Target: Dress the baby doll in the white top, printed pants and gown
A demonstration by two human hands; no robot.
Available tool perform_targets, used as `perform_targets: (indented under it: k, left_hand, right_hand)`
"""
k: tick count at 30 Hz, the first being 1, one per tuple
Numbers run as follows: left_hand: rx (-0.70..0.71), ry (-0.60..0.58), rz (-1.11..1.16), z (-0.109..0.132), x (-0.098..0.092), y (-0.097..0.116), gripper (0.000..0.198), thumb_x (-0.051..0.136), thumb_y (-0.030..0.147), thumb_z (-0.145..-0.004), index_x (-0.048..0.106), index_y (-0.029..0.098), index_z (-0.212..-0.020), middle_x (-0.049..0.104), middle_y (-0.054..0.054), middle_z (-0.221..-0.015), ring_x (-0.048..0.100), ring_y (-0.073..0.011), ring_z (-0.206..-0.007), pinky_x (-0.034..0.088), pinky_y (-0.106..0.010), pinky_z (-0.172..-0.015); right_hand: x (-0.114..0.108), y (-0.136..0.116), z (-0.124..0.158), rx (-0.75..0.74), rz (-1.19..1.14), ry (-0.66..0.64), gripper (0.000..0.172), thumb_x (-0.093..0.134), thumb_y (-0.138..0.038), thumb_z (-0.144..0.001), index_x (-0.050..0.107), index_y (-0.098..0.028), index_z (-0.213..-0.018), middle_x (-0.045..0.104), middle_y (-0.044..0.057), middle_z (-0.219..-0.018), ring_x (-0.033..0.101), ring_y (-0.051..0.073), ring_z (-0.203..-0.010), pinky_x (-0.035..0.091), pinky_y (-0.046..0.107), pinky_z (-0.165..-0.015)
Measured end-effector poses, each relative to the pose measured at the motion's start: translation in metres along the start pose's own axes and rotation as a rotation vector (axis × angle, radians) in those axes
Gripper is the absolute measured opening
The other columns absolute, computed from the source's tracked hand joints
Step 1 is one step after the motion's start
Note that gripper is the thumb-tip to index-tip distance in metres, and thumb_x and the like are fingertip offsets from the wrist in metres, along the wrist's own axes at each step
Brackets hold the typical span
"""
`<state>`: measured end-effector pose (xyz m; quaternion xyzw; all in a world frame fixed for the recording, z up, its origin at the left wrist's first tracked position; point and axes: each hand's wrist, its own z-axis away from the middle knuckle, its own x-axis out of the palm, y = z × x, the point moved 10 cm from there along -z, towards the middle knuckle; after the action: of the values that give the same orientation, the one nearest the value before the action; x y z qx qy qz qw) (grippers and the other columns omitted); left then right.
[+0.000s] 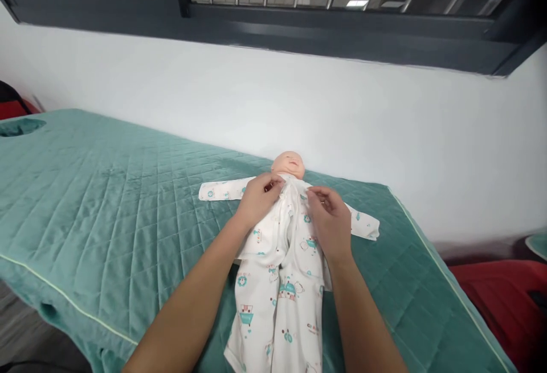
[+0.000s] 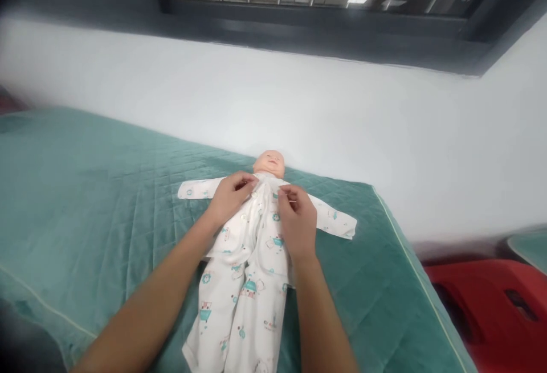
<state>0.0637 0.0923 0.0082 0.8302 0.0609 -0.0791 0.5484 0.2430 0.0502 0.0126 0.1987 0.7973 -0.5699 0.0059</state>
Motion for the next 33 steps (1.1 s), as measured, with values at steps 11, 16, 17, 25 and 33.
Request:
perform_targets:
  k: [11,16,17,25,33]
  left_hand:
    - [-0.105,-0.347,0.01,0.008,0.009,0.002,0.015,0.065,0.032,-0.081,0.067,0.017,-0.085,0.058,0.002,-0.071,0.048,-0.0103,-0.064,0.035,-0.023,-0.059]
    - [-0.135,-0.285,0.126,0.014,0.019,0.014,0.016,0.062,0.033,-0.084,0.064,0.018,-0.082,0.058,0.002,-0.069,0.047,-0.0099,-0.061,0.035,-0.023,-0.058]
    - [-0.137,-0.28,0.119,0.015,0.021,0.015,0.015,0.062,0.033,-0.083,0.065,0.018,-0.081,0.06,0.001,-0.072,0.049,-0.0103,-0.064,0.036,-0.023,-0.06]
    - [-0.206,-0.332,0.087,0.016,0.02,0.002,0.017,0.067,0.034,-0.079,0.07,0.018,-0.086,0.059,0.001,-0.069,0.047,-0.0105,-0.061,0.034,-0.023,-0.055]
    - [-0.209,-0.336,0.178,0.016,0.018,-0.001,0.019,0.07,0.035,-0.079,0.069,0.018,-0.088,0.055,0.002,-0.068,0.046,-0.0095,-0.06,0.034,-0.023,-0.056]
  right_hand:
    - [0.017,0.015,0.006,0.222,0.19,-0.285,0.022,0.064,-0.045,-0.082,0.063,-0.024,-0.089,0.063,0.0,-0.076,0.054,0.015,-0.063,0.042,0.026,-0.051]
    - [0.019,0.009,0.009,0.184,0.274,-0.293,0.019,0.062,-0.042,-0.082,0.064,-0.024,-0.088,0.065,0.001,-0.075,0.056,0.016,-0.063,0.041,0.027,-0.051]
    - [0.019,0.003,0.009,0.14,0.342,-0.275,0.016,0.062,-0.039,-0.081,0.063,-0.024,-0.085,0.066,0.002,-0.075,0.058,0.017,-0.065,0.043,0.028,-0.055]
    - [0.014,0.012,0.007,0.236,0.238,-0.247,0.017,0.064,-0.04,-0.08,0.065,-0.023,-0.079,0.062,0.0,-0.068,0.05,0.014,-0.057,0.037,0.026,-0.051]
    - [0.011,0.012,0.015,0.349,0.022,-0.146,0.026,0.071,-0.043,-0.073,0.069,-0.021,-0.087,0.061,0.0,-0.071,0.047,0.012,-0.056,0.034,0.021,-0.041]
